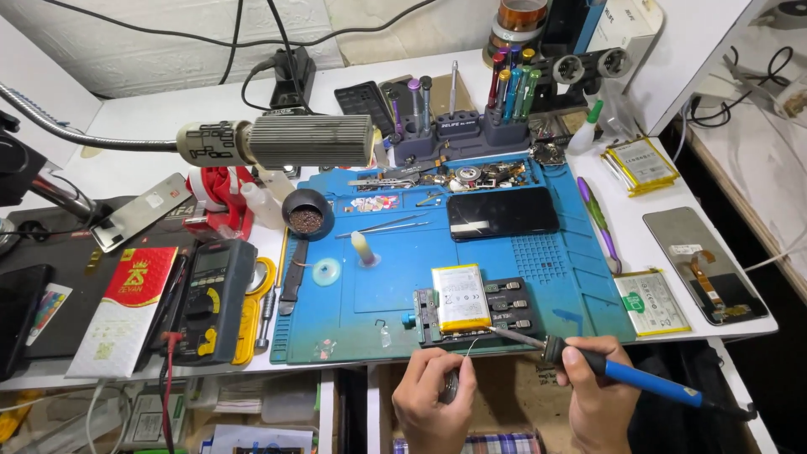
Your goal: The person uses a soldering iron to apply solder to a circuit board with a battery attached. They then use tweezers to apply a liquid substance from a small tube onto the soldered area.
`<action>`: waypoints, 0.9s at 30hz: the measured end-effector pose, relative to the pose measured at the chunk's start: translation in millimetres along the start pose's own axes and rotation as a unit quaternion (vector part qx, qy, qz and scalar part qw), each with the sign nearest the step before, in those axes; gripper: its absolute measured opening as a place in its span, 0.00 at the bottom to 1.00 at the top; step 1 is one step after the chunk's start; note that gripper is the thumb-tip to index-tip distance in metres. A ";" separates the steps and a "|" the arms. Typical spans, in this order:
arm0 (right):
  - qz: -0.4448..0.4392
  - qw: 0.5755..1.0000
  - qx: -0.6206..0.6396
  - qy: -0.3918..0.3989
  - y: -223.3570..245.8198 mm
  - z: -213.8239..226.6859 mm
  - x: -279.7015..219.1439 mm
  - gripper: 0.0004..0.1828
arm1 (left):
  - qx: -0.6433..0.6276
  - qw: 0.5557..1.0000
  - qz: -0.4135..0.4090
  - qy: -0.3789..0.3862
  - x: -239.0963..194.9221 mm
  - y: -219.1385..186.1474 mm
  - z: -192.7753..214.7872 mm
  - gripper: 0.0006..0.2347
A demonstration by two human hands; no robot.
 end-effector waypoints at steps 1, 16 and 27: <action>-0.002 1.000 -0.002 0.000 -2.6 -0.1 0.7 0.08 | 0.001 1.000 0.002 0.001 -0.7 2.6 -1.3 0.03; 0.022 0.998 0.045 0.025 -5.2 -2.2 2.3 0.08 | 0.060 0.998 0.010 0.008 -2.5 12.6 -8.7 0.03; 0.032 0.997 0.030 0.057 0.8 -7.1 -0.7 0.07 | 0.075 0.997 -0.029 0.009 -0.3 6.6 -11.4 0.03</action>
Point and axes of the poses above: each hand's wrist, its own x-axis towards the middle knuckle, its own z-axis out of the back of the hand, y = z × x, the point moved 8 cm from there along x, towards the middle knuckle, and after that the axes turned 14 degrees about -y, right-handed, at the moved point
